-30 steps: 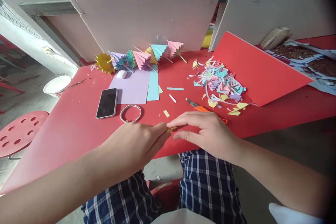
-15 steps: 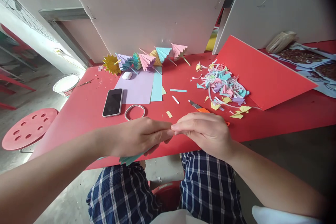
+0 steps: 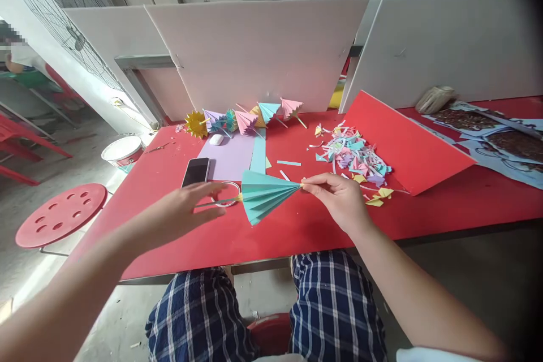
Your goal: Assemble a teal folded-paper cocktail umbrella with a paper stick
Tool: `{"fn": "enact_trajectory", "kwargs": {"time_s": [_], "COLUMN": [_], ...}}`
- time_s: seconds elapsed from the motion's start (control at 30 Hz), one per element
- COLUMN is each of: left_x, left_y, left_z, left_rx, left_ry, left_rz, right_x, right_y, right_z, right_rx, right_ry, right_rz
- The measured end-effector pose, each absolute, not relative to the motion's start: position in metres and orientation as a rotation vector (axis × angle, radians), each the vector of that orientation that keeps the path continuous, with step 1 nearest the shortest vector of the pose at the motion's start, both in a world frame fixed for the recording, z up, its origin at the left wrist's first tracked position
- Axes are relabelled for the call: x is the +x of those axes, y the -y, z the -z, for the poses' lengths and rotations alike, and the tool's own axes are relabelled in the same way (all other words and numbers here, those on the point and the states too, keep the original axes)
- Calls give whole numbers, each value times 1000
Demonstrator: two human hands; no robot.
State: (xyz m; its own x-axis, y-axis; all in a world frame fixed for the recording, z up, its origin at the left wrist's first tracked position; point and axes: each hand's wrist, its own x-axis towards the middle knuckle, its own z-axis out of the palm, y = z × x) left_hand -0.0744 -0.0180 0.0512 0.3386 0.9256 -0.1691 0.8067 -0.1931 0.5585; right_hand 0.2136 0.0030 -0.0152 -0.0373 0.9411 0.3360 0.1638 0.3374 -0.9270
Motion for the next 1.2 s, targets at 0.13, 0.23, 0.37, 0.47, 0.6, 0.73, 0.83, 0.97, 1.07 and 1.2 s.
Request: {"fn": "enact_trajectory", "kwargs": {"time_s": [0.13,0.23,0.37,0.47,0.6,0.73,0.83,0.97,1.07,1.2], "left_x": [-64,-56,-56,-54,-50,-49,-51,-55,-55,-55], "left_y": [33,39,44,49,54,55,55,56,58,59], "left_z": [-28,-23,-23,-25,-25,-22,-21,-20,-19,-20], "left_rx": [2146,2252,2276,2339,2415,2424,2348,2250,2202,2155], "left_ry": [-1519,-1524,-1527,-1517,-1495,-1439,-1436,-1452,-1450,-1451], "left_rz": [-261,-329,-371,-401,-454,-585,-597,-520,-489,-458], "right_x": [213,215,218,218,217,218,220,220,220,220], "right_y": [2,8,15,19,24,25,26,27,28,28], "right_z": [15,11,6,3,1,2,3,4,3,3], "right_rx": [-1070,-1077,-1102,-1059,-997,-967,-931,-836,-807,-776], "right_ry": [1468,1500,1505,1509,1550,1599,1628,1698,1724,1761], "right_rz": [-949,-1024,-1007,-954,-875,-771,-805,-750,-651,-621]}}
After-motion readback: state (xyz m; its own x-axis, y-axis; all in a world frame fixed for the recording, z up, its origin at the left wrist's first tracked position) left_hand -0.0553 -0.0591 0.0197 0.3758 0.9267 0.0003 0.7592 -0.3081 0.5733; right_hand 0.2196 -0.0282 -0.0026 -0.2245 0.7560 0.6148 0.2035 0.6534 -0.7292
